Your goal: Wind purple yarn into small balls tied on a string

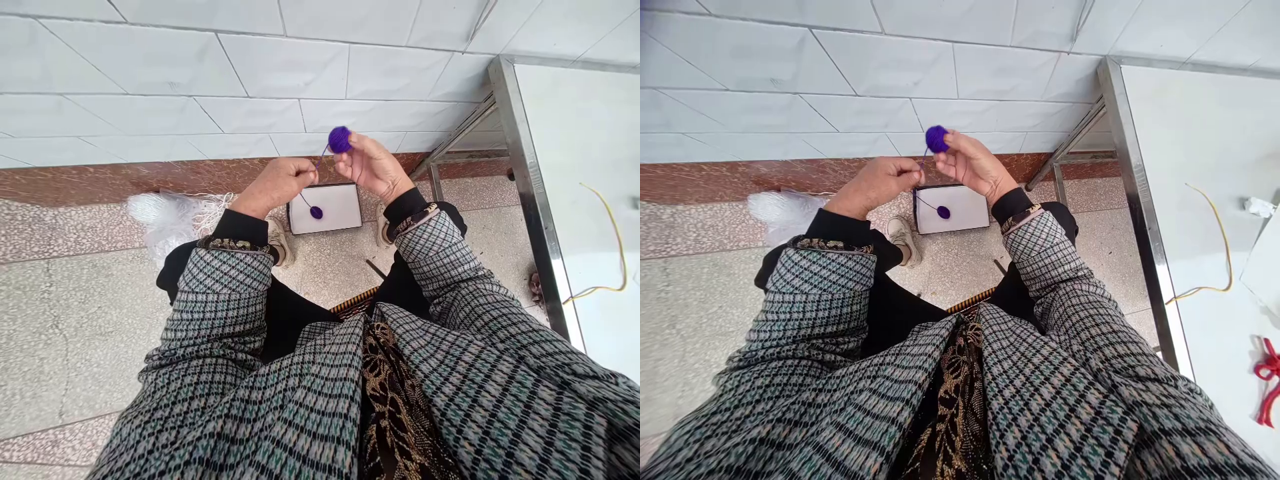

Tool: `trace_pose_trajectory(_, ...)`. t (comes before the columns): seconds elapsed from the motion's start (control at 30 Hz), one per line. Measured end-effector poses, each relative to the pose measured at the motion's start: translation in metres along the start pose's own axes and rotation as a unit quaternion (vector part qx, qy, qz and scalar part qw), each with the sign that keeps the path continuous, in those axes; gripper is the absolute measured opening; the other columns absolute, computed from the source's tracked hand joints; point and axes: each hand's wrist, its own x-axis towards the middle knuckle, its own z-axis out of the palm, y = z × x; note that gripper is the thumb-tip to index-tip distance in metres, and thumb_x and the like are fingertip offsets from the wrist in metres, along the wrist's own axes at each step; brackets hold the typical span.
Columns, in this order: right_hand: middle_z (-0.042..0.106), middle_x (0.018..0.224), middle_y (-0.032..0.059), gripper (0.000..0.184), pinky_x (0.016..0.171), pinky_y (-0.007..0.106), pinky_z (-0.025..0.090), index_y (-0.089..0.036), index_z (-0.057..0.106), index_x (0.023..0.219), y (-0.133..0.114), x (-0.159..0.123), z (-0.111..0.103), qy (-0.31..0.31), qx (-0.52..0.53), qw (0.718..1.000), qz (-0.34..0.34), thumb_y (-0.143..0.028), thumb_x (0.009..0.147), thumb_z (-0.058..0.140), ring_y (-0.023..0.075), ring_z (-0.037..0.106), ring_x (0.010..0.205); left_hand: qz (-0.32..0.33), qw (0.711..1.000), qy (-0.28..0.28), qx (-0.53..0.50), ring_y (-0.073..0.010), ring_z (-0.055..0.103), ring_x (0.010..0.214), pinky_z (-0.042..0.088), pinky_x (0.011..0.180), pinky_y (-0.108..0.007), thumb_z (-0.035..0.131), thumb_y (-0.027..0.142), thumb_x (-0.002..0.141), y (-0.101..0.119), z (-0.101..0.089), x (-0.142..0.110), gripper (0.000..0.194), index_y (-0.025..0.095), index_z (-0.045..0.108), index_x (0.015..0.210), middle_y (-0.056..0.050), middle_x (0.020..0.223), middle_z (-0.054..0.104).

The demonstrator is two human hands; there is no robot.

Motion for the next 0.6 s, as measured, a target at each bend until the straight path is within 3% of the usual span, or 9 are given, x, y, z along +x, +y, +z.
trace_pose_trajectory(0.13, 0.057, 0.085, -0.0036, 0.006, 0.075, 0.017, 0.054, -0.019, 0.047, 0.101, 0.004, 0.007, -0.001, 0.067, 0.044, 0.996, -0.027, -0.017, 0.099, 0.053, 0.0046, 0.061, 0.070, 0.049, 0.980, -0.190, 0.017, -0.0135, 0.054, 0.063, 0.042, 0.067, -0.026, 0.053, 0.033, 0.079, 0.009, 0.009, 0.001, 0.024, 0.019, 0.072, 0.078, 0.000, 0.066, 0.063)
trace_pose_trajectory(0.17, 0.057, 0.083, -0.0038, 0.008, 0.072, 0.017, 0.054, -0.019, 0.048, 0.100, 0.008, 0.009, -0.002, 0.072, 0.020, 0.997, -0.016, -0.015, 0.098, 0.055, 0.0049, 0.060, 0.067, 0.057, 0.973, -0.225, 0.016, -0.0136, 0.055, 0.063, 0.043, 0.067, -0.026, 0.054, 0.035, 0.079, 0.011, 0.009, 0.001, 0.024, 0.019, 0.073, 0.078, 0.000, 0.065, 0.063)
trace_pose_trajectory(0.23, 0.057, 0.078, -0.0043, 0.016, 0.063, 0.017, 0.053, -0.018, 0.049, 0.097, 0.015, 0.013, -0.005, 0.070, -0.077, 0.994, 0.017, -0.011, 0.091, 0.062, 0.0061, 0.057, 0.061, 0.067, 0.968, -0.242, 0.009, -0.0141, 0.057, 0.063, 0.044, 0.067, -0.026, 0.057, 0.037, 0.078, 0.014, 0.007, -0.001, 0.024, 0.021, 0.074, 0.079, 0.000, 0.063, 0.063)
trace_pose_trajectory(0.33, 0.057, 0.070, -0.0050, 0.028, 0.052, 0.017, 0.047, -0.018, 0.052, 0.090, 0.024, 0.013, -0.007, 0.014, -0.237, 0.970, 0.061, -0.001, 0.078, 0.070, 0.0068, 0.052, 0.055, 0.054, 0.983, -0.175, -0.016, -0.0150, 0.059, 0.067, 0.046, 0.068, -0.027, 0.058, 0.038, 0.079, 0.016, -0.001, -0.006, 0.024, 0.021, 0.074, 0.079, -0.001, 0.067, 0.065)
trace_pose_trajectory(0.43, 0.060, 0.069, -0.0040, 0.031, 0.049, 0.017, 0.045, -0.017, 0.056, 0.087, 0.022, 0.006, -0.007, -0.116, -0.322, 0.933, 0.110, 0.004, 0.070, 0.072, 0.0070, 0.053, 0.054, 0.012, 0.996, -0.066, -0.061, -0.0141, 0.055, 0.065, 0.045, 0.065, -0.027, 0.056, 0.035, 0.081, 0.014, -0.009, -0.009, 0.023, 0.019, 0.073, 0.081, -0.003, 0.067, 0.062)
trace_pose_trajectory(0.5, 0.063, 0.071, -0.0032, 0.030, 0.051, 0.017, 0.046, -0.016, 0.059, 0.087, 0.019, 0.000, -0.005, -0.208, -0.317, 0.917, 0.123, 0.004, 0.069, 0.073, 0.0068, 0.055, 0.056, -0.015, 0.996, 0.007, -0.086, -0.0130, 0.051, 0.061, 0.043, 0.062, -0.028, 0.055, 0.031, 0.080, 0.011, -0.011, -0.009, 0.020, 0.017, 0.069, 0.077, -0.002, 0.064, 0.058)
trace_pose_trajectory(0.6, 0.065, 0.075, -0.0023, 0.028, 0.055, 0.017, 0.048, -0.014, 0.059, 0.091, 0.014, -0.003, -0.005, -0.264, -0.217, 0.935, 0.098, -0.003, 0.072, 0.077, 0.0059, 0.056, 0.058, -0.029, 0.995, 0.067, -0.071, -0.0124, 0.048, 0.061, 0.041, 0.064, -0.029, 0.054, 0.029, 0.081, 0.005, -0.010, -0.005, 0.019, 0.016, 0.064, 0.072, -0.001, 0.064, 0.056)
